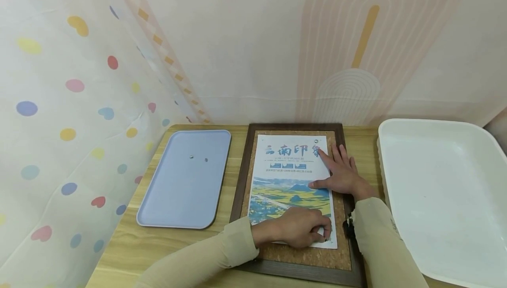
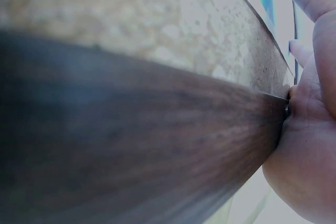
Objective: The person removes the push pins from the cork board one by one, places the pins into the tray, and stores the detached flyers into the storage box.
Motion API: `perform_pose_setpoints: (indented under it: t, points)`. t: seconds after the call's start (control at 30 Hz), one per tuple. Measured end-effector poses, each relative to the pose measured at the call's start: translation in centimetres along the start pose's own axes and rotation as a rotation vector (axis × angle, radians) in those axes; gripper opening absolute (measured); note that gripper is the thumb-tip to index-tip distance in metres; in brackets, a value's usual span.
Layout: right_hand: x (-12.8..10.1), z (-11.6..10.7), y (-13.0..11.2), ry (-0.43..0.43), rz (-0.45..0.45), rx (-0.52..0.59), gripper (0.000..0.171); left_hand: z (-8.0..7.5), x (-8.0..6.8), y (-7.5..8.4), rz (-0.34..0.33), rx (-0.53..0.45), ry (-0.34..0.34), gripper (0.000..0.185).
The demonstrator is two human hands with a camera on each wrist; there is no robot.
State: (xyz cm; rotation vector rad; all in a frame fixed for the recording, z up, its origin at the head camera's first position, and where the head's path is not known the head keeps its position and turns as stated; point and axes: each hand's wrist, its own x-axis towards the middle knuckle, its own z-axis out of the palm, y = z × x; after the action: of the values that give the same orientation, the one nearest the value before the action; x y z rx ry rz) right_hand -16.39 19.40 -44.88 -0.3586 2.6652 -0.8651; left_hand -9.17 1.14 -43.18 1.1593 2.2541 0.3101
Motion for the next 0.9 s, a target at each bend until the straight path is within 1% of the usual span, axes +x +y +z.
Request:
perform_pose_setpoints:
  t: [0.23,0.43,0.63,0.9]
  points:
    - [0.06,0.01,0.08,0.003,0.000,0.001,0.113,-0.02,0.04,0.07,-0.010,0.001,-0.008,0.005]
    - [-0.03,-0.09,0.05,0.004,-0.006,0.007,0.113,-0.13,-0.06,0.08,-0.005,0.003,-0.006,0.006]
    - [0.02,0.00,0.08,0.006,-0.006,0.001,0.113,-0.17,-0.14,0.02,-0.007,-0.013,-0.008,0.007]
    - [-0.08,-0.07,0.07,0.007,-0.004,0.010,0.113,-0.13,-0.15,-0.11,0.022,-0.016,-0.012,0.008]
